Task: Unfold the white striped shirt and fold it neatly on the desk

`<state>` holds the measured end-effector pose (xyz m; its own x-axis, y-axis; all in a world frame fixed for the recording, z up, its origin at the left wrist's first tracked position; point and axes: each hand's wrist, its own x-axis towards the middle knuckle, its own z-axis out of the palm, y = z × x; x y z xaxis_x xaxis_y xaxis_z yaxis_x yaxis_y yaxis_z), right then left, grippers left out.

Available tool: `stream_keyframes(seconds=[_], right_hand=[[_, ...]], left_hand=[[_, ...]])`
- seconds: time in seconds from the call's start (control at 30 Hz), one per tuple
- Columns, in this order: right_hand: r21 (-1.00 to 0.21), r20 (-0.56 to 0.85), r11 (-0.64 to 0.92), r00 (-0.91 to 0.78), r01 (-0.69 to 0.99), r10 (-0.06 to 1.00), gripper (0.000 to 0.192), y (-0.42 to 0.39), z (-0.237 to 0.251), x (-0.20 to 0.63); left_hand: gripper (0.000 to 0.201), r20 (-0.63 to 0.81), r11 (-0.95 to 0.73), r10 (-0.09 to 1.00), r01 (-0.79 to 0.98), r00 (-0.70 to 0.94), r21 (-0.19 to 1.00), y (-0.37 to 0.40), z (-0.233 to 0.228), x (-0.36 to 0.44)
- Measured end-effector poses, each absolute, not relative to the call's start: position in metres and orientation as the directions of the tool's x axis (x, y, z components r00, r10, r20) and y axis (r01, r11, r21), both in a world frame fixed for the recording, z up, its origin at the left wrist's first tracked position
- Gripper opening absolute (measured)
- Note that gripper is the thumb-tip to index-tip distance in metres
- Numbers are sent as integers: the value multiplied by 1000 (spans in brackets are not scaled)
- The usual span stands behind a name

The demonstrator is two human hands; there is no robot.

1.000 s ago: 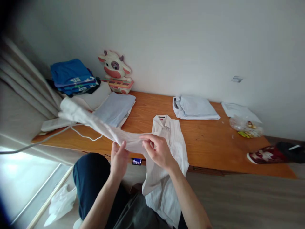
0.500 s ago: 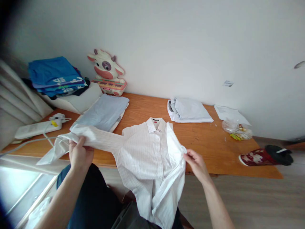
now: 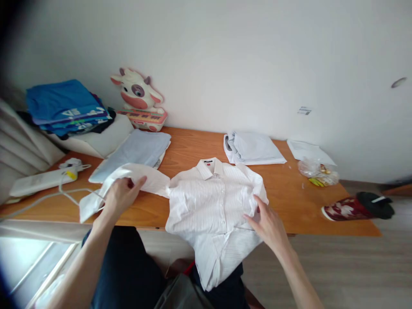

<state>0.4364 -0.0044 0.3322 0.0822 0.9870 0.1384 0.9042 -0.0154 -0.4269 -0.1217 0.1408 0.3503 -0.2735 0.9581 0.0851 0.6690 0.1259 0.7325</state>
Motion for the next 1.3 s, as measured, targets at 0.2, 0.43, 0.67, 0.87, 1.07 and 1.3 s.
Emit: stream_keyframes(seconds=[0.2, 0.43, 0.67, 0.87, 1.07, 1.3], right_hand=[[-503, -33, -12, -5, 864, 999, 30, 8, 341, 429], [-867, 453, 298, 386, 398, 803, 67, 44, 401, 514], [-665, 329, 117, 148, 737, 933, 75, 25, 362, 452], [-347, 147, 144, -98, 927, 984, 72, 5, 284, 407], [-232, 171, 112, -73, 966, 983, 62, 14, 261, 418], [-363, 316, 105, 16, 926, 949, 49, -18, 296, 411]], left_hand=[[41, 363, -158, 922, 729, -132, 666, 145, 361, -114], [24, 487, -474, 865, 518, 120, 712, 204, 399, -86], [20, 376, -259, 917, 511, -137, 820, 73, 358, -46], [47, 64, -11, 842, 103, -536, 995, -79, 250, 38], [70, 70, -71, 997, 278, 12, 958, -105, 240, 86], [78, 124, -222, 966, 481, 228, 848, -80, 274, 85]])
